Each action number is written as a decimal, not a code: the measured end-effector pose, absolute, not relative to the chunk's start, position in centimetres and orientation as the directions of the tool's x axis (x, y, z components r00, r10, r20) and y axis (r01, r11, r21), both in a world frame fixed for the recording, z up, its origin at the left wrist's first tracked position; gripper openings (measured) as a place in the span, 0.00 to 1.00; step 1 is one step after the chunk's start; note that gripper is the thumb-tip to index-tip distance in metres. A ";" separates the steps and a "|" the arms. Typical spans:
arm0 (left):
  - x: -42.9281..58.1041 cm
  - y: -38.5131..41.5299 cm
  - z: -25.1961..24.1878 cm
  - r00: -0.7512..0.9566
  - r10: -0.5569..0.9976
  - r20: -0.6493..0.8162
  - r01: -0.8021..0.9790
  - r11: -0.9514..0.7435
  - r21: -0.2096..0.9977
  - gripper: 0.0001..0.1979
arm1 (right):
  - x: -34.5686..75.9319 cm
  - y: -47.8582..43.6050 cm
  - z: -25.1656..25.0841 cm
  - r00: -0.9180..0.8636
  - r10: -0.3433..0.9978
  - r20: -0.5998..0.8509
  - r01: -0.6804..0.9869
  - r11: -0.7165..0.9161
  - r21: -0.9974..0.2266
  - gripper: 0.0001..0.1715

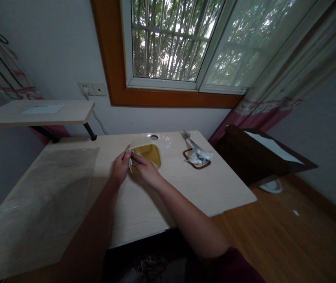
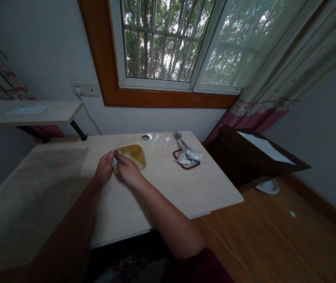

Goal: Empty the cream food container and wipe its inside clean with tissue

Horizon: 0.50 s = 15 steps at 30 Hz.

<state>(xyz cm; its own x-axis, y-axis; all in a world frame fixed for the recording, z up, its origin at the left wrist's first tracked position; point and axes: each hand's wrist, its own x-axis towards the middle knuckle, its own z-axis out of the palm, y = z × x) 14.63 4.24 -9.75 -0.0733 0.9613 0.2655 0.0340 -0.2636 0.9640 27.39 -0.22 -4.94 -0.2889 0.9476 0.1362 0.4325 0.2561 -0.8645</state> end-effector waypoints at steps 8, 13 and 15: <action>14.3 4.7 -10.6 0.006 0.980 0.200 0.029 -0.201 0.979 0.30 | 27.4 2.4 -5.5 -0.271 0.957 0.102 0.423 0.213 -0.881 0.36; 14.3 4.5 -10.4 0.042 0.974 0.222 0.068 -0.225 0.972 0.27 | 27.4 4.8 -7.2 -0.223 0.972 0.068 0.520 0.177 -0.835 0.31; 14.5 4.3 -10.1 0.060 0.972 0.226 0.081 -0.231 0.970 0.26 | 27.4 5.4 -7.7 -0.206 0.977 0.045 0.559 0.156 -0.815 0.28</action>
<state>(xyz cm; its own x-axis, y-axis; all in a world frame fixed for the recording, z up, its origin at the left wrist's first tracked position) 14.46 4.31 -10.10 0.0596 0.9722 0.2265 0.0806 -0.2308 0.9697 27.43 5.40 -7.66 -0.2064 0.9774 0.0453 0.5585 0.1557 -0.8148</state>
